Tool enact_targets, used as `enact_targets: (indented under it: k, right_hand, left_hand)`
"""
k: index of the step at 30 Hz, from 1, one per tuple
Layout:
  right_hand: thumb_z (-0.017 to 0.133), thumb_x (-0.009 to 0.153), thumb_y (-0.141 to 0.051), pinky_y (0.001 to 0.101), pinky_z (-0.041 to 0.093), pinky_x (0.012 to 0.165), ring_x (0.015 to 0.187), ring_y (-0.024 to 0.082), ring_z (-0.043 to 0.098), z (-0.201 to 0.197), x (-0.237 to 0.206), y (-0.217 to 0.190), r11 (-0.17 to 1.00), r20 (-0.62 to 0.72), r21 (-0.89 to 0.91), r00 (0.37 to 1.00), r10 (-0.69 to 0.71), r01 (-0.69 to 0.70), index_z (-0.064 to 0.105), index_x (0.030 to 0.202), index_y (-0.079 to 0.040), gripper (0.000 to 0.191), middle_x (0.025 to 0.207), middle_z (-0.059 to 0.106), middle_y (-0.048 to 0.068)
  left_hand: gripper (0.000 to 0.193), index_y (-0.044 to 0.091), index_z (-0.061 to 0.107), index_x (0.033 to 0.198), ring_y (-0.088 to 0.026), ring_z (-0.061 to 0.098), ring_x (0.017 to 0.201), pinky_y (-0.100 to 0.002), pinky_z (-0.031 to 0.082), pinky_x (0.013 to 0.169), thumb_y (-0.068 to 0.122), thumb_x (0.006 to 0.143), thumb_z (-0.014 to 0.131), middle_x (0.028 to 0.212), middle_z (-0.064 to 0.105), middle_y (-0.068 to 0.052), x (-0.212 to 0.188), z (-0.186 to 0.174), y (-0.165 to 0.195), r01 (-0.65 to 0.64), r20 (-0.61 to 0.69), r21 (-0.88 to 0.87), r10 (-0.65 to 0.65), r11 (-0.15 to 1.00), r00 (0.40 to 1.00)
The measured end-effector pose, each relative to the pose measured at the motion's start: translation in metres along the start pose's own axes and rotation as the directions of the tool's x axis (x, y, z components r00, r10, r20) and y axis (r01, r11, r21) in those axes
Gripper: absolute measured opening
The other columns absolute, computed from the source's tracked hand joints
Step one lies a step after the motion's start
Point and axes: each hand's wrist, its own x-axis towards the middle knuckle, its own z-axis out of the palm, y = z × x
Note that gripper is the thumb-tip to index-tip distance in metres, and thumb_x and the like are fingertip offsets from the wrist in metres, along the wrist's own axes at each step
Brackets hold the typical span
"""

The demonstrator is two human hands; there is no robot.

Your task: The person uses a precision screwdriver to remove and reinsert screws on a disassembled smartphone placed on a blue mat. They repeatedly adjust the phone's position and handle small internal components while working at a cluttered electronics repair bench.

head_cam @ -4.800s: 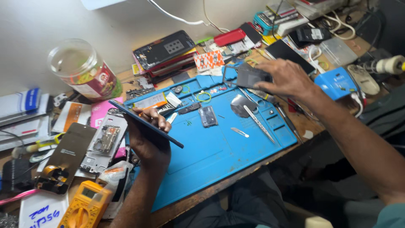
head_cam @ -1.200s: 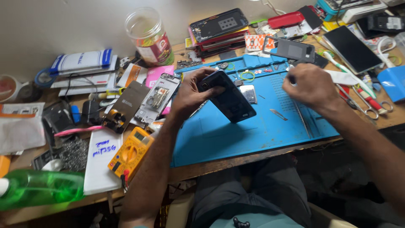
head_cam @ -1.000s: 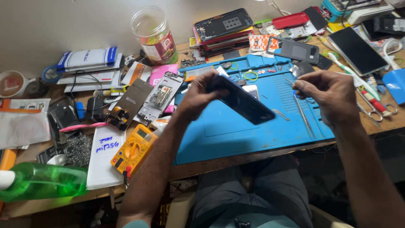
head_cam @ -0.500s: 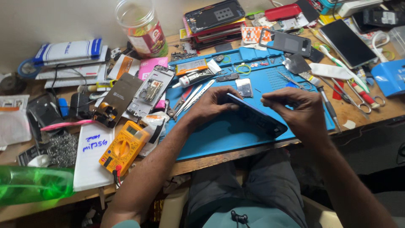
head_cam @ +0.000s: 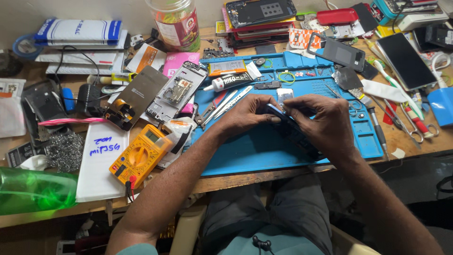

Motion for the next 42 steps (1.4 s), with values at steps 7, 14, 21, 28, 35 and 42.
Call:
enact_targets:
  k: [7, 14, 21, 28, 35, 42]
  right_hand:
    - [0.077, 0.091, -0.004, 0.0286, 0.062, 0.078, 0.089, 0.017, 0.079, 0.001, -0.002, 0.002, 1.000, 0.007, 0.027, 1.000, 0.013, -0.013, 0.078, 0.109, -0.004, 0.018, 0.100, 0.079, 0.011]
    - [0.077, 0.090, -0.004, 0.0303, 0.061, 0.078, 0.090, 0.019, 0.078, 0.002, -0.002, -0.002, 0.997, 0.001, -0.049, 0.999, -0.053, 0.053, 0.078, 0.109, -0.005, 0.019, 0.100, 0.079, 0.012]
    - [0.077, 0.090, -0.004, 0.0320, 0.060, 0.075, 0.087, 0.020, 0.078, 0.001, -0.001, -0.005, 0.993, 0.005, -0.080, 0.996, -0.090, 0.090, 0.078, 0.108, -0.005, 0.018, 0.099, 0.078, 0.012]
    - [0.076, 0.088, -0.002, 0.0319, 0.061, 0.077, 0.089, 0.020, 0.078, 0.001, 0.001, -0.007, 0.990, 0.037, -0.084, 0.993, -0.110, 0.113, 0.078, 0.107, -0.005, 0.020, 0.100, 0.078, 0.011]
    - [0.076, 0.088, -0.002, 0.0321, 0.059, 0.072, 0.084, 0.020, 0.077, -0.002, 0.004, -0.007, 0.995, 0.061, -0.078, 0.997, -0.051, 0.056, 0.079, 0.104, -0.006, 0.017, 0.095, 0.078, 0.010]
    - [0.077, 0.088, -0.003, 0.0310, 0.060, 0.070, 0.083, 0.018, 0.077, -0.002, 0.011, -0.004, 0.991, 0.104, -0.061, 0.989, -0.109, 0.115, 0.079, 0.104, -0.006, 0.017, 0.096, 0.078, 0.010]
  left_hand:
    - [0.018, 0.002, 0.070, 0.112, -0.011, 0.070, 0.106, -0.029, 0.056, 0.099, 0.004, 0.094, 0.075, 0.107, 0.074, -0.003, 0.000, 0.000, 0.000, -0.008, 0.012, -0.020, 0.008, 1.000, 1.000]
    - [0.018, 0.002, 0.070, 0.112, -0.010, 0.069, 0.104, -0.028, 0.055, 0.097, 0.005, 0.094, 0.075, 0.107, 0.074, -0.003, 0.002, -0.001, -0.004, -0.012, 0.028, -0.056, 0.013, 0.998, 1.000]
    - [0.019, 0.002, 0.070, 0.111, -0.009, 0.068, 0.101, -0.026, 0.055, 0.094, 0.006, 0.093, 0.077, 0.104, 0.073, -0.001, 0.002, -0.002, -0.007, -0.025, 0.008, -0.015, 0.025, 1.000, 1.000]
    - [0.018, 0.003, 0.070, 0.110, -0.008, 0.067, 0.099, -0.026, 0.055, 0.092, 0.007, 0.094, 0.077, 0.102, 0.072, -0.001, 0.003, -0.001, -0.008, -0.026, 0.003, -0.011, 0.026, 1.000, 1.000]
    - [0.019, 0.003, 0.070, 0.109, -0.007, 0.068, 0.097, -0.026, 0.056, 0.091, 0.008, 0.093, 0.077, 0.100, 0.073, 0.000, 0.002, 0.000, -0.007, 0.006, -0.022, 0.004, -0.006, 1.000, 1.000]
    - [0.017, 0.002, 0.070, 0.110, -0.008, 0.068, 0.098, -0.026, 0.056, 0.092, 0.005, 0.095, 0.076, 0.101, 0.074, -0.001, 0.003, 0.001, -0.006, 0.007, -0.016, -0.014, -0.007, 1.000, 1.000]
